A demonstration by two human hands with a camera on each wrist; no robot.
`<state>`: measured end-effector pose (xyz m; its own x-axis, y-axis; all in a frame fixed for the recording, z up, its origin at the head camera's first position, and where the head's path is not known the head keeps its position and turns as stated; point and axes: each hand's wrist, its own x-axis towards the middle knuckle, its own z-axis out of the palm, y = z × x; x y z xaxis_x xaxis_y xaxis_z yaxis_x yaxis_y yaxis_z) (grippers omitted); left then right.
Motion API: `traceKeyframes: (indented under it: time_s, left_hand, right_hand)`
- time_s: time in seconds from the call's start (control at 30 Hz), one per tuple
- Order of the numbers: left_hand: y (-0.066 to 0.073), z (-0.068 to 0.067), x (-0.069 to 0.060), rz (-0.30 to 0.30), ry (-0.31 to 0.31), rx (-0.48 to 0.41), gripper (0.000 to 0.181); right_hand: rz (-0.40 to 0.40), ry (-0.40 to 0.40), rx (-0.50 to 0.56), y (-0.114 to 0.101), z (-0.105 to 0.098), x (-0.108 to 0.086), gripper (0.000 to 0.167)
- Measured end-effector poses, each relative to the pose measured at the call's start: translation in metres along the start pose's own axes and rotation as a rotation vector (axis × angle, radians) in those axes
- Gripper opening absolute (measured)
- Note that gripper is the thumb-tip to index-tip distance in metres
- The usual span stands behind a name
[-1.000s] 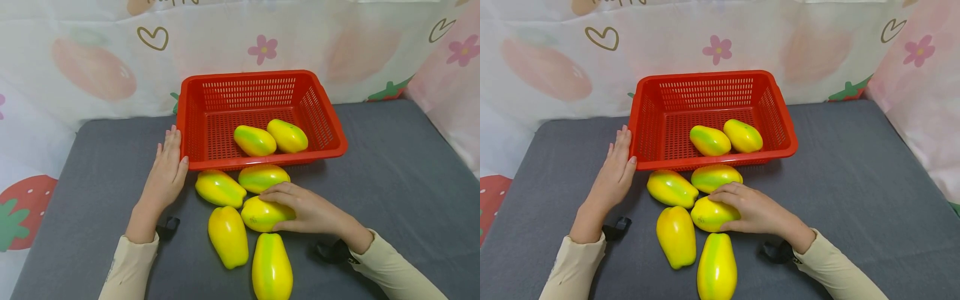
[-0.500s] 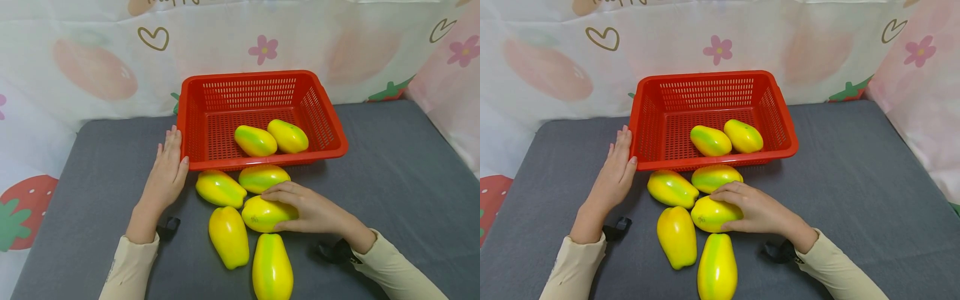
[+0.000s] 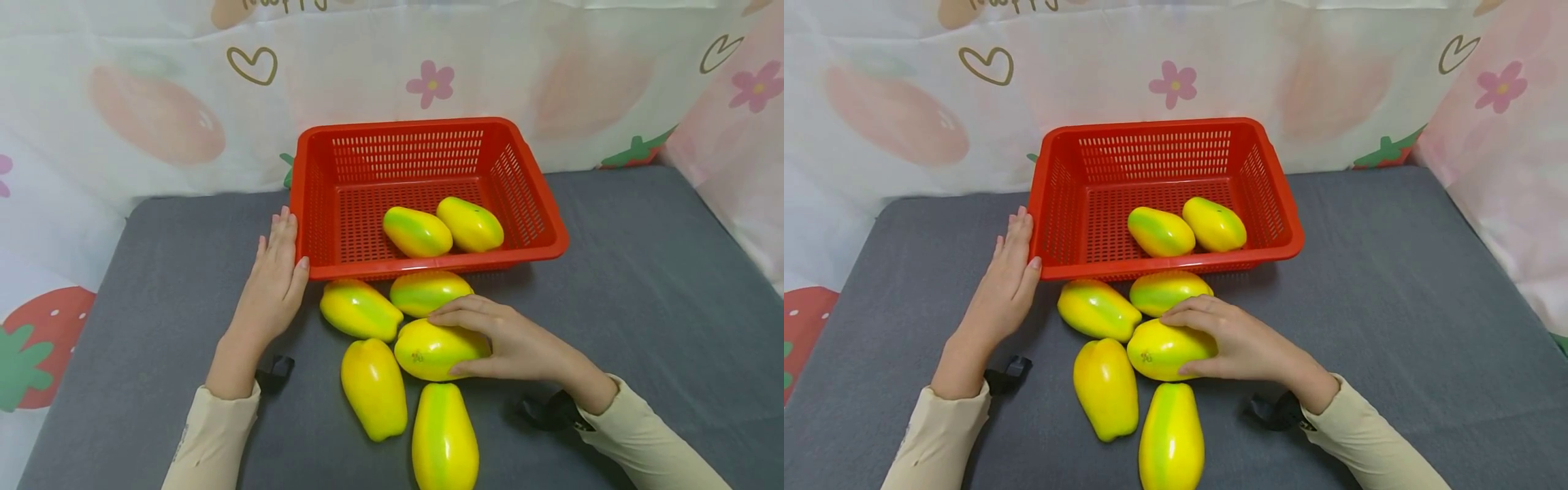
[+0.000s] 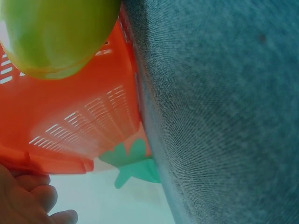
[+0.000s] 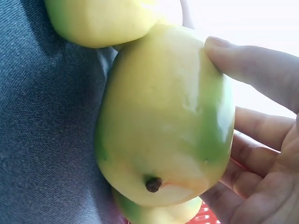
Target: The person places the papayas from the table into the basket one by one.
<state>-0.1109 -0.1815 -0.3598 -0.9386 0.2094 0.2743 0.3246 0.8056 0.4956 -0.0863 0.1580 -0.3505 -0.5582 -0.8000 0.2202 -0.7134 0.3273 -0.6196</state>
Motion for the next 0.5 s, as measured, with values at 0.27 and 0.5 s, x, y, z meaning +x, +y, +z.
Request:
traceKeyframes:
  time_s: [0.27,0.5]
  left_hand:
    - [-0.0029,0.0016,-0.0001,0.035,0.009,-0.005,0.062]
    - [-0.0026,0.0006,0.0017,0.030,0.011,-0.002,0.061]
  right_hand:
    - [-0.011,0.026,0.059,0.0021,0.0004,-0.0015,0.058]
    - [-0.088,0.077,0.081,0.0041,-0.0024,0.0006,0.058]
